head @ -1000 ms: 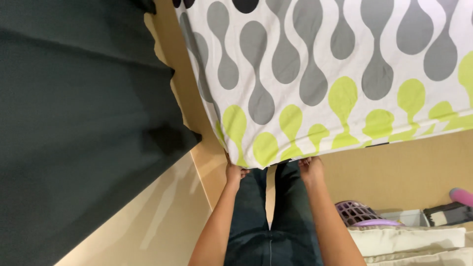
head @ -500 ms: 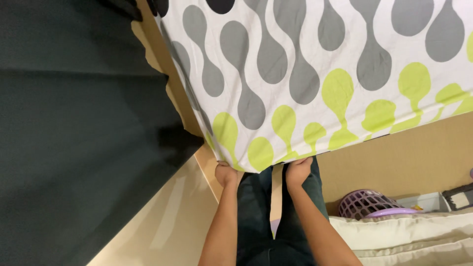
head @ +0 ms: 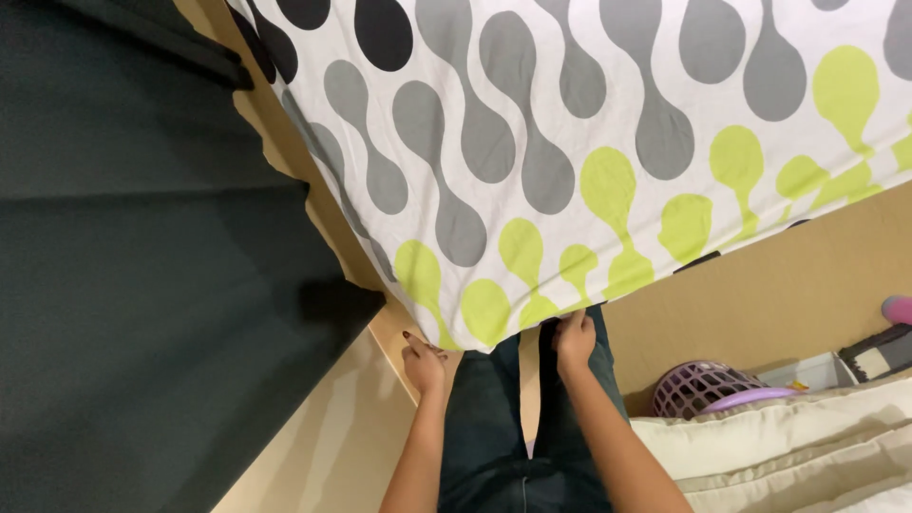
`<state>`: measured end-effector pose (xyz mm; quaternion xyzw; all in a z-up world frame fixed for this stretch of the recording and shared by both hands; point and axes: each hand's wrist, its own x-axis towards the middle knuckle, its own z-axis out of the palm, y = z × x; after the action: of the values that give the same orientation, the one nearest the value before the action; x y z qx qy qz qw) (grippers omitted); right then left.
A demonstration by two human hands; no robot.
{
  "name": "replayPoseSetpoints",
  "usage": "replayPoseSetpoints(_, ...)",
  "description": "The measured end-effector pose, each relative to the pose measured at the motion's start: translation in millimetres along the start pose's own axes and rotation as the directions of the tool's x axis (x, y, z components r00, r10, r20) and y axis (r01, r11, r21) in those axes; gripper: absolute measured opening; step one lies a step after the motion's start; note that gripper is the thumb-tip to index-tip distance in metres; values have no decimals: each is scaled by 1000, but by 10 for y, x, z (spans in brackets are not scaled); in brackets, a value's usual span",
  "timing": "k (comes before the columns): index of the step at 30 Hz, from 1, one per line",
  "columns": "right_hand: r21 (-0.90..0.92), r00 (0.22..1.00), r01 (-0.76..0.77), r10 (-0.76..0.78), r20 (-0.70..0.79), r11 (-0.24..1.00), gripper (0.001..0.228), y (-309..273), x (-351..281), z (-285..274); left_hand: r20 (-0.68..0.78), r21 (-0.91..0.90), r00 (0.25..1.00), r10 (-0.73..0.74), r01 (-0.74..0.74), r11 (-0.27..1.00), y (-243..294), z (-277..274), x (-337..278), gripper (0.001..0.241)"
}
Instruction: The person spreads a patterned fitted sheet over a mattress and tucks the edges under the mattress corners. They move around the bed to smooth and secure the sheet on all sides.
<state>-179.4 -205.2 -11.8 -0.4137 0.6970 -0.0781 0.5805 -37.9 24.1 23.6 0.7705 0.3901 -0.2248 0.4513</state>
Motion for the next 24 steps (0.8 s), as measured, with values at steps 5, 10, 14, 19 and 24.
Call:
replayPoseSetpoints(5, 164, 989, -130, 139, -44, 978, 61, -337, -513, 246, 129, -140, 989, 71, -53, 989, 86, 193, -266, 56)
replayPoseSetpoints(10, 372, 936, -350, 338, 99, 860, 64, -540, -565, 622, 24, -23, 868, 496, -495, 868, 79, 245, -62, 48)
replayPoseSetpoints(14, 542, 969, -213, 248, 9, 813, 29, -199, -401, 668, -19, 261, 839, 543, -520, 813, 309, 128, -181, 38)
replayPoseSetpoints(19, 511, 977, -201, 206, 48, 836, 27, -350, -435, 604, -73, 437, 841, 536, -456, 775, 257, 196, -86, 39)
replayPoseSetpoints(24, 568, 983, -103, 171, -68, 817, 64, -309, -306, 424, 0, 483, 876, 482, -422, 767, 74, 201, 364, 43)
